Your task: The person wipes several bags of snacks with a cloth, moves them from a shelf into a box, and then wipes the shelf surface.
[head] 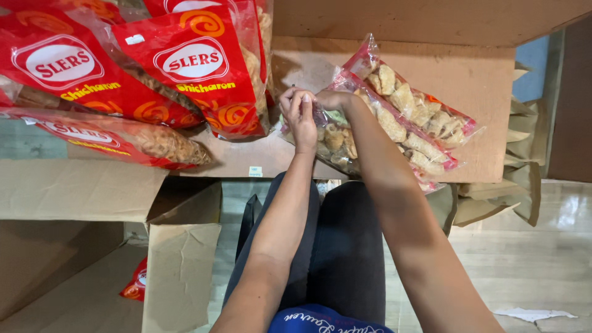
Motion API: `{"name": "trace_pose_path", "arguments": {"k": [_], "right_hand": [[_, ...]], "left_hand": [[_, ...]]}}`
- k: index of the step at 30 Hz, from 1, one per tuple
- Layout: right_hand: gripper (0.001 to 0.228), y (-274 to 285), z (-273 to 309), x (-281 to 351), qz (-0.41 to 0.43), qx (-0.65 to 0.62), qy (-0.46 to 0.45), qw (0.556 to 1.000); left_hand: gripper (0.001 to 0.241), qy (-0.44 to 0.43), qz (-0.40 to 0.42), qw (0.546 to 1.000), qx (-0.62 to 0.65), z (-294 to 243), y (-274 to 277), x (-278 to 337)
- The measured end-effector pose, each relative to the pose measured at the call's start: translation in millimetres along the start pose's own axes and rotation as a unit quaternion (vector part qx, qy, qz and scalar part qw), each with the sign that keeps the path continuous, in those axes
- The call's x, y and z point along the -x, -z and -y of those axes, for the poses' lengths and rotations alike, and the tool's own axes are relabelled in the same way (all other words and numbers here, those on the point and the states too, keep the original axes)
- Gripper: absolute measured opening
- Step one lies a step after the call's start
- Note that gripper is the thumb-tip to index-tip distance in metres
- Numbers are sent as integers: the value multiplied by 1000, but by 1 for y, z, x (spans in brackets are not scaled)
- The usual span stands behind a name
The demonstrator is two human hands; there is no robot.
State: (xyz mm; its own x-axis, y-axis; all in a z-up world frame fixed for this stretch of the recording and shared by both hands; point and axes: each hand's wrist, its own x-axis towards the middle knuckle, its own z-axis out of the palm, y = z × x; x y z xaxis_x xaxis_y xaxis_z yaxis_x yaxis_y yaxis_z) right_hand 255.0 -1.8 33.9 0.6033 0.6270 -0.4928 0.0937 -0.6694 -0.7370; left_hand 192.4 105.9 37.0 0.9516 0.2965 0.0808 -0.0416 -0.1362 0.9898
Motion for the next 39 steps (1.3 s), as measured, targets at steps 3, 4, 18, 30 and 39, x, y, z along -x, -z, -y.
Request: {"name": "trace_pose_path", "arguments": {"k": [3,4,18,30,39], "right_hand": [[71,-8,-14,-2,-38,41,37,998],[47,-11,-17,1,-120,71,85,987],[33,13,-57,188,-577,-201,-59,789],[38,-70,-61,155,-641,-39,-142,753],[43,-79,-53,130,-659,-1,-116,743]], "left_hand": [[19,9,-3,1000,-1,1,-1,1],[18,0,-15,1000,-3,3,-1,1],[29,-49,-17,985,163,46,-13,2],[23,-14,-37,995,93,46,-15,1],[24,-4,-45,992,117,43,-14,1]]}}
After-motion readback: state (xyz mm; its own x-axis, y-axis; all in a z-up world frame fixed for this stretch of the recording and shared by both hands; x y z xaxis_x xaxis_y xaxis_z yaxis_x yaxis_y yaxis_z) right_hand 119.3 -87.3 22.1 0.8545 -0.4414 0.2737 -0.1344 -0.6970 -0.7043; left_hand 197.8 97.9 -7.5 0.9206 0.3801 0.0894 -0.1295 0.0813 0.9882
